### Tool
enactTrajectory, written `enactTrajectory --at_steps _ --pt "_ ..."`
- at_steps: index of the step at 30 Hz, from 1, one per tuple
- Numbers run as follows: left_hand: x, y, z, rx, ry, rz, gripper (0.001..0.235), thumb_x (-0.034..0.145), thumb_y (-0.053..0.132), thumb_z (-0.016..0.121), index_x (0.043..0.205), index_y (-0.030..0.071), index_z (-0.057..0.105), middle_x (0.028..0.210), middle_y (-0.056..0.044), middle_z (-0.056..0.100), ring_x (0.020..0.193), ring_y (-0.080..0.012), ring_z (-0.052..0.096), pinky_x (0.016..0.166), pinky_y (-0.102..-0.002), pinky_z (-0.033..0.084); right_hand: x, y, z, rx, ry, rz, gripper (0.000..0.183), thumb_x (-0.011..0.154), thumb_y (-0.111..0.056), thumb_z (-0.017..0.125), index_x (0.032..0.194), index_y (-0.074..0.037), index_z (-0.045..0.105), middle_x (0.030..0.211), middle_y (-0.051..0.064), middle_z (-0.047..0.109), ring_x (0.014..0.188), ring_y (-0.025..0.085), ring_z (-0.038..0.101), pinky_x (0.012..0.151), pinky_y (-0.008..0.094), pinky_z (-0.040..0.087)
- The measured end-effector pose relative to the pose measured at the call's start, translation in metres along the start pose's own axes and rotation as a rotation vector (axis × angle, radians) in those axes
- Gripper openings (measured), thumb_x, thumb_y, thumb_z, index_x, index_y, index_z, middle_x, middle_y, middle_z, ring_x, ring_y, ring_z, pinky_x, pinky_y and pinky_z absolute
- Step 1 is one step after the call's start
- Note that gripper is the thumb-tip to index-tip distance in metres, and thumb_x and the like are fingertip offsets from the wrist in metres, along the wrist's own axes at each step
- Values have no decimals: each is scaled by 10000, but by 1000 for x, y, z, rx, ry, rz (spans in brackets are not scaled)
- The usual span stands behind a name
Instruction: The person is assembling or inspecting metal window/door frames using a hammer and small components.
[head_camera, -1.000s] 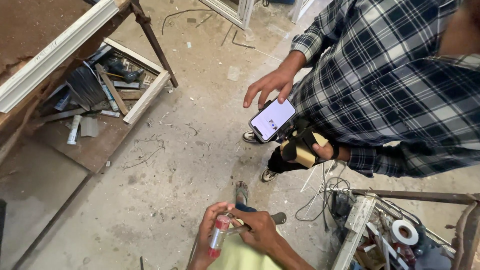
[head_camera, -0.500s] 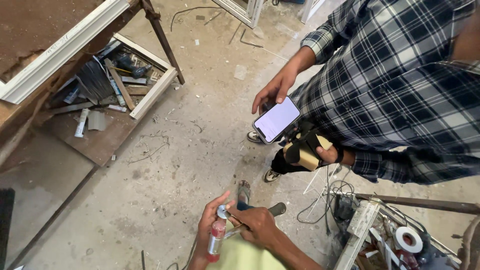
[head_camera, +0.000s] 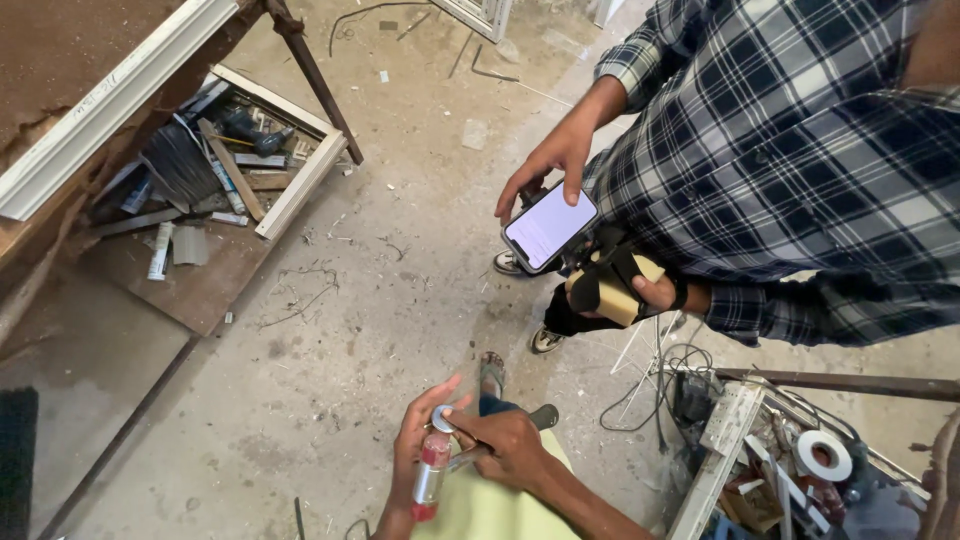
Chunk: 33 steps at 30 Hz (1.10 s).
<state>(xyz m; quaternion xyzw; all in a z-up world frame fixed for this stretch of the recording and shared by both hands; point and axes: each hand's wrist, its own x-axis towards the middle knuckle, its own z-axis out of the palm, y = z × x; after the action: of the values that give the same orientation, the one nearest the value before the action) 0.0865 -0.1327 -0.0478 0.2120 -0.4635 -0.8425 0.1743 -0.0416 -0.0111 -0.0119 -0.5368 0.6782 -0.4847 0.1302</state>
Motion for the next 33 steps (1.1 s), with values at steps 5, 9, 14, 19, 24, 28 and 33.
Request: enactTrajectory --at_steps 5,9,14,19,24,28,33 --pt "-5 -9 -7 -33 2 95 768 880 343 738 1479 -8 408 1593 -217 420 1346 -378 571 971 -450 579 -2 6 6 22 -3 -8 649 642 83 669 1276 -47 721 723 74 709 592 234 696 535 353 532" --pt "-5 -13 -9 14 16 122 768 873 265 779 1483 0 394 1564 -222 438 1334 -374 583 1002 -437 574 3 6 2 65 -9 -48 678 619 91 665 1285 -30 704 718 63 689 609 236 693 541 361 525" --pt "-6 -21 -13 -44 4 73 732 853 125 771 1469 30 386 1523 -223 460 1309 -361 565 954 -467 580 -1 13 7 70 3 -42 662 605 94 668 1253 -34 714 727 66 685 626 248 696 554 365 527" --pt "-5 -17 -9 -77 41 18 661 903 144 712 1475 21 405 1517 -228 480 1341 -375 571 1032 -465 553 0 13 10 40 18 -41 595 651 107 668 1224 -42 731 827 92 747 655 242 719 571 352 545" --pt "-4 -1 0 -103 -10 11 718 891 225 732 1491 26 392 1529 -218 471 1358 -382 553 1057 -461 541 4 10 6 45 15 -53 624 616 111 657 1219 -32 729 808 97 749 644 244 717 568 352 546" --pt "-1 6 6 -132 -97 44 782 880 324 744 1504 28 377 1502 -233 494 1352 -374 556 1038 -481 555 0 13 10 50 29 -35 633 618 116 677 1226 -46 747 740 85 722 625 237 717 559 351 548" --pt "4 -19 -6 -187 -11 -37 722 872 315 776 1425 -5 439 1411 -242 568 1307 -364 585 984 -431 557 14 2 4 21 47 -77 612 638 93 691 1230 -57 732 807 102 732 672 265 721 593 365 563"
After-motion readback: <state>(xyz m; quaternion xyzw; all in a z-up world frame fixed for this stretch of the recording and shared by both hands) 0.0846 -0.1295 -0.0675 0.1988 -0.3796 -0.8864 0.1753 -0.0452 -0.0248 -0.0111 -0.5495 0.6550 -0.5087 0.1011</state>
